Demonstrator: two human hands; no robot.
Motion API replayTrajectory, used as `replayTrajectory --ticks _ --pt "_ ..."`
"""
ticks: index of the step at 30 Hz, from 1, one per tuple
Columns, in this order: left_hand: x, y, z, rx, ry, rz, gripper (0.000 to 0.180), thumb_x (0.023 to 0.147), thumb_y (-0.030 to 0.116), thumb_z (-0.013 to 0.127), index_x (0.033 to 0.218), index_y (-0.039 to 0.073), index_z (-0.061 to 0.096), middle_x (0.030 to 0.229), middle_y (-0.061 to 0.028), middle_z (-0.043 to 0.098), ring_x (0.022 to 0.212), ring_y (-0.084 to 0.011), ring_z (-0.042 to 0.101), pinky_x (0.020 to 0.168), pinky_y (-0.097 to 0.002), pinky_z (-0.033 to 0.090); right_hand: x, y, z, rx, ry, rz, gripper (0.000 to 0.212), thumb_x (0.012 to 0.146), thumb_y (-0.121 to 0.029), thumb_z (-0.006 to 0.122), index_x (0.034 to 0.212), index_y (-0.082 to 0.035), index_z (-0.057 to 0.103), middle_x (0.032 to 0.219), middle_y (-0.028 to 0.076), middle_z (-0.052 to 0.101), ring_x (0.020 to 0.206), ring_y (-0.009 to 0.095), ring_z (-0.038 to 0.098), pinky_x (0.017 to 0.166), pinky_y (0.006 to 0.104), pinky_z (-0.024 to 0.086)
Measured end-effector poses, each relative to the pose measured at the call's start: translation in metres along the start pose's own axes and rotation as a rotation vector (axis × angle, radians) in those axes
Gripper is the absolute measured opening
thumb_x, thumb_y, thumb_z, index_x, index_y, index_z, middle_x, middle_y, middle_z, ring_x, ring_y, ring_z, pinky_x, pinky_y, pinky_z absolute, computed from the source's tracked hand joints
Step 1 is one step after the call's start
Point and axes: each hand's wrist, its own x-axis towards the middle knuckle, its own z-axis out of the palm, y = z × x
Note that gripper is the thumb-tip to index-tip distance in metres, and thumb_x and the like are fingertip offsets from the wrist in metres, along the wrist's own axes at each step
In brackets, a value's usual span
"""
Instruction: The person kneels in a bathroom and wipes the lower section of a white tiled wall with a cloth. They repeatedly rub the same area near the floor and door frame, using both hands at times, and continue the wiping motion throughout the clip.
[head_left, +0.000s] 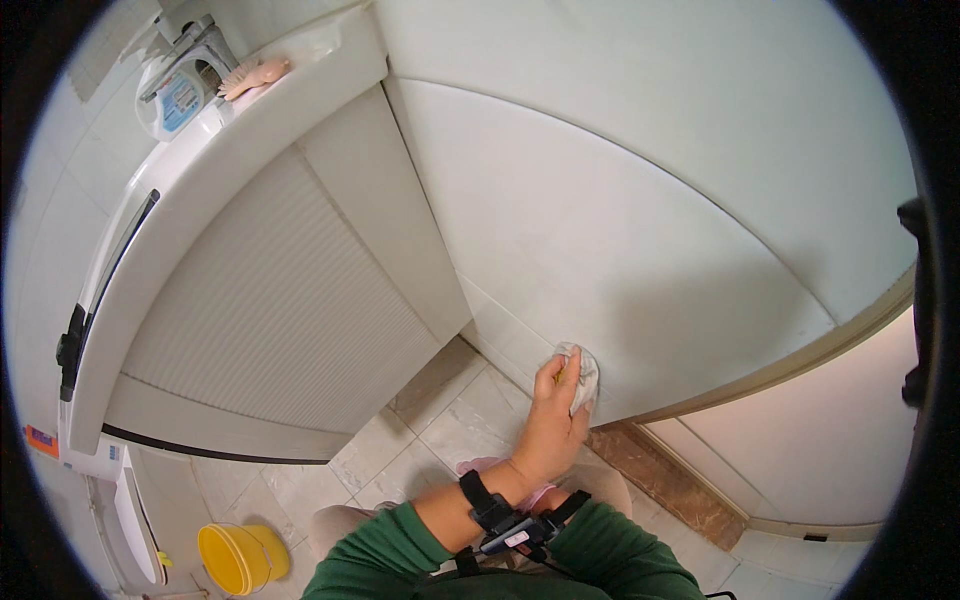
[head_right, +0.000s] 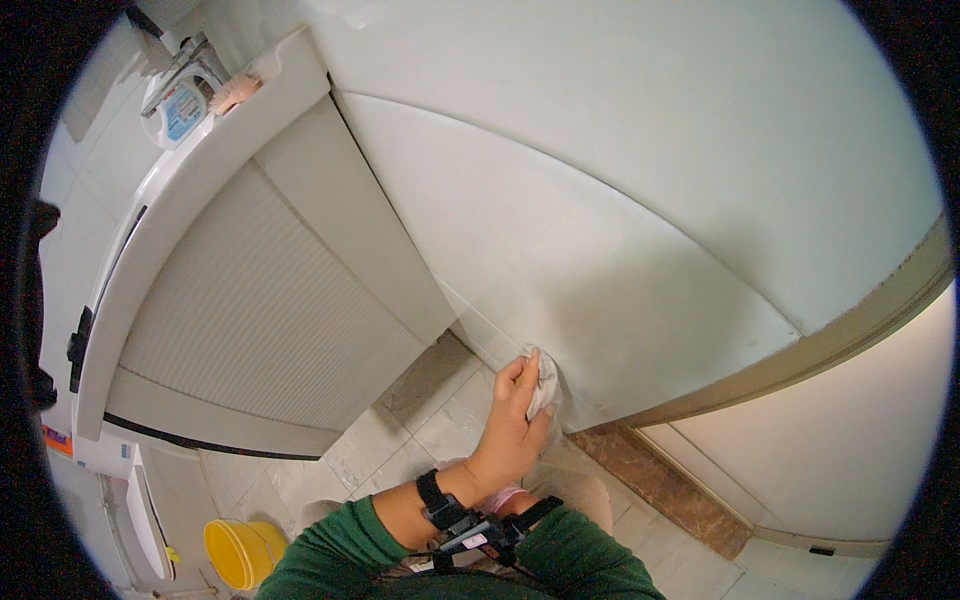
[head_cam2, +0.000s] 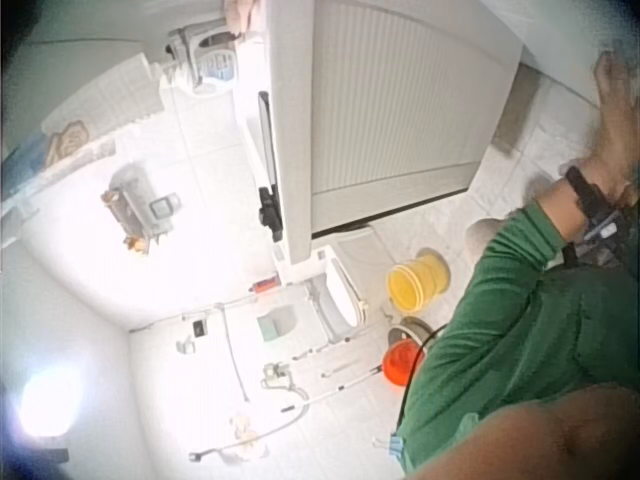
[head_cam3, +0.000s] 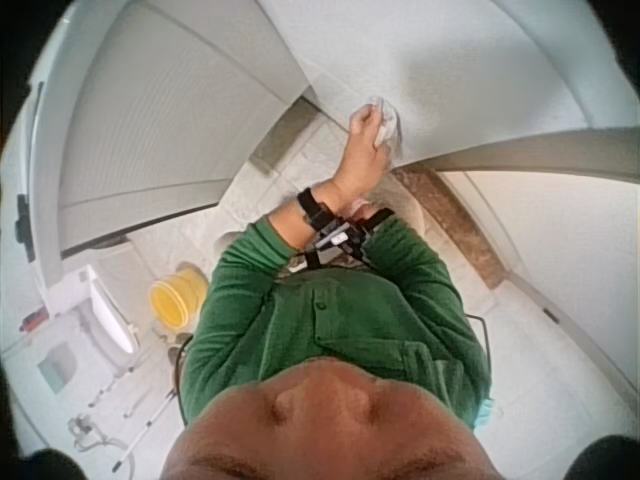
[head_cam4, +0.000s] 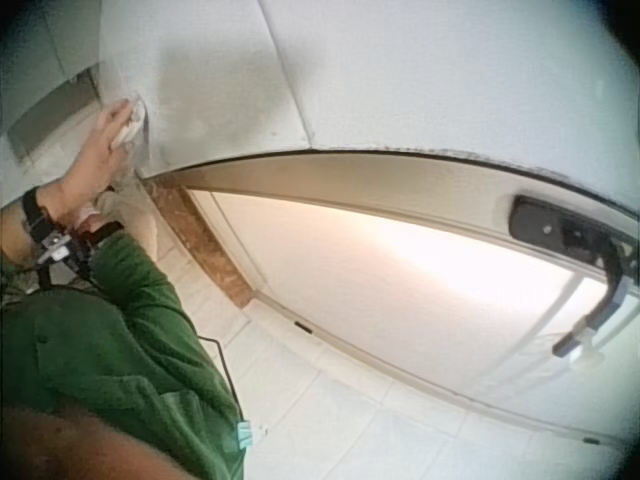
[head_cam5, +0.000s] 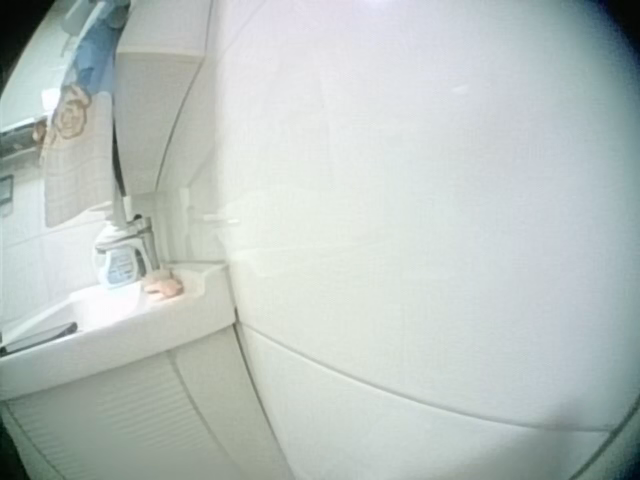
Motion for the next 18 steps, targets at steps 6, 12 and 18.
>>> replayTrajectory --ticks 6,12,18 --pt "0.016 -0.008 -0.014 -0.095 0.101 -0.032 0.072 0.086 -0.005 0.056 0.151 -0.001 0.025 0.138 -0.027 0.032 0.128 -0.0419 0.038 0.111 -0.038 0.032 -0.001 -0.014 0.011 0.161 0.022 -0.015 0.037 0.102 -0.02 0.045 0.135 -0.006 0.049 0.13 0.009 0.056 0.115 0.017 0.055 0.101 0.0314 0.044" --pt "-0.009 0.008 0.009 -0.052 -0.133 -0.047 0.072 0.086 -0.005 0.056 0.151 0.001 0.025 0.138 -0.0279 0.032 0.128 -0.0433 0.038 0.11 -0.0391 0.033 -0.038 -0.019 0.024 0.617 0.058 -0.052 0.041 0.1 -0.018 0.047 0.139 -0.005 0.046 0.13 0.009 0.056 0.116 0.017 0.055 0.102 0.0316 0.044" --pt "0.027 -0.013 -0.024 0.048 0.119 -0.025 0.072 0.087 -0.003 0.056 0.151 0.001 0.025 0.138 -0.0271 0.033 0.126 -0.0424 0.04 0.109 -0.0391 0.034 -0.032 -0.006 0.015 0.952 -0.014 0.029 0.037 0.091 -0.021 0.058 0.122 -0.002 0.058 0.118 0.01 0.065 0.101 0.025 0.064 0.092 0.0376 0.051"
